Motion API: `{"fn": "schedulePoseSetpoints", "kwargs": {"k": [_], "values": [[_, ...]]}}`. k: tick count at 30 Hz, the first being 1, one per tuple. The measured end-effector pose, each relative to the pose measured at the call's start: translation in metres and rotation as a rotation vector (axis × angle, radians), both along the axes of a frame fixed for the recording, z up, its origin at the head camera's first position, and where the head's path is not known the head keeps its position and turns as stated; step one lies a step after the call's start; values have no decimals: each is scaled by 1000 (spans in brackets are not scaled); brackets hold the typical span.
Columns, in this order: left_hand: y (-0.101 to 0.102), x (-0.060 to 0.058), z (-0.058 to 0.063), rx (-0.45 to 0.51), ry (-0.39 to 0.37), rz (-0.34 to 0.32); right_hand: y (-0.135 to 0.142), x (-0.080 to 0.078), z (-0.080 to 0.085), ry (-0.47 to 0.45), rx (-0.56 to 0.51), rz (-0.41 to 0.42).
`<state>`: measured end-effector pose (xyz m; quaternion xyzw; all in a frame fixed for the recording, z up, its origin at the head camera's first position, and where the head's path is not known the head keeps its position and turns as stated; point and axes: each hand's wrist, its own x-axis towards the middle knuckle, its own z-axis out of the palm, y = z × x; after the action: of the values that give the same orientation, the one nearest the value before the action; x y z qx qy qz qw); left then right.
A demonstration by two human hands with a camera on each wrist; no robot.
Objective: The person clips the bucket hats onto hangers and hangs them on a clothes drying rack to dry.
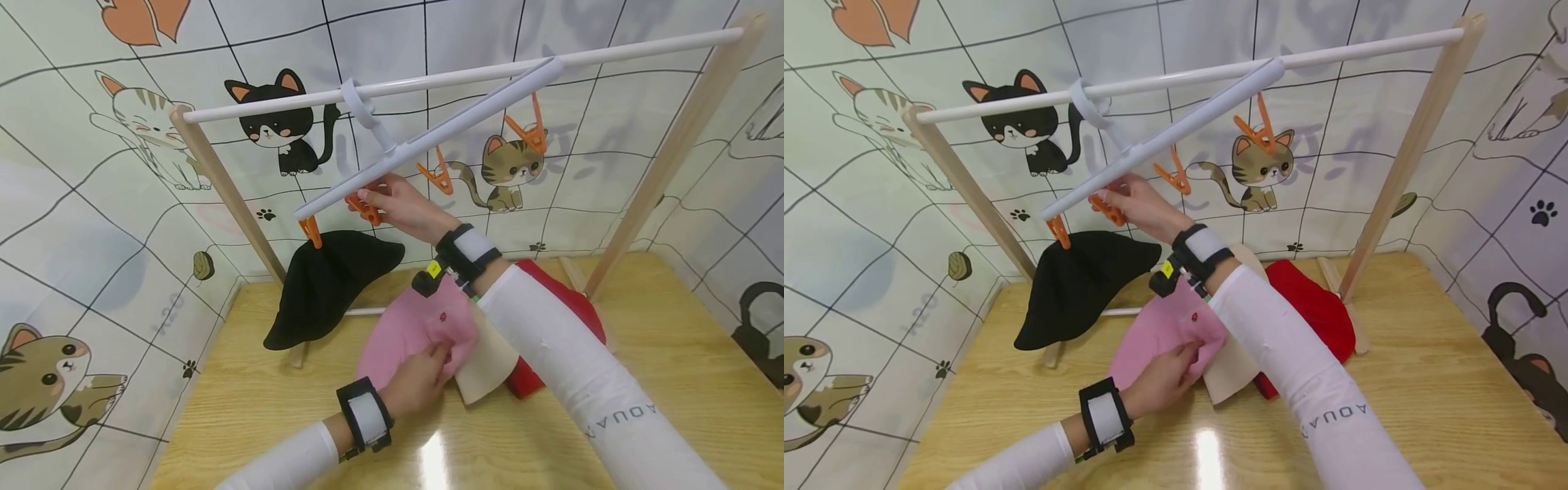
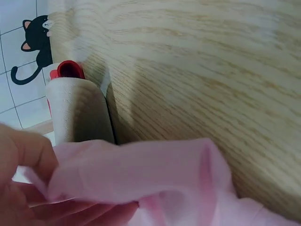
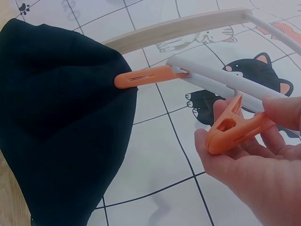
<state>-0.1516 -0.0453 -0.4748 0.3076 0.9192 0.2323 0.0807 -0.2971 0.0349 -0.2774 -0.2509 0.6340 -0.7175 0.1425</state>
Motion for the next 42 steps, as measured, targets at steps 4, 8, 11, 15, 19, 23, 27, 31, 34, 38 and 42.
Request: {"fn": "schedulePoseSetpoints", "kwargs": {"k": [4, 8, 11, 15, 19, 23, 27, 31, 34, 38, 42], "values": [[0, 3, -3, -17, -44, -18, -1, -1, 0, -3, -6, 1], [1, 6, -7, -63, 39, -37, -3, -1, 0, -15, -31, 9], [1, 7, -10, -95, 99, -45, -3, 0, 1, -20, -35, 7], [1, 5, -10, -98, 80, -47, -2, 0, 0, -11, -12, -7], [-1, 2, -1, -82, 7, -54, 0, -1, 1, -4, -6, -16], [-6, -5, 8, -38, -98, -80, 1, -1, 2, -4, 2, -22], [-17, -12, 20, 33, -244, -81, 1, -1, 3, -8, 3, -10], [-27, -19, 37, 91, -335, -78, 1, -2, 3, -11, 6, -10], [-33, -25, 51, 196, -318, -86, 1, -3, 2, -3, 16, -17], [-41, -33, 69, 489, -361, -106, 2, -4, 0, 5, 4, -11], [-57, -41, 88, 463, -195, -59, 4, -4, -3, 11, -8, -14]]}}
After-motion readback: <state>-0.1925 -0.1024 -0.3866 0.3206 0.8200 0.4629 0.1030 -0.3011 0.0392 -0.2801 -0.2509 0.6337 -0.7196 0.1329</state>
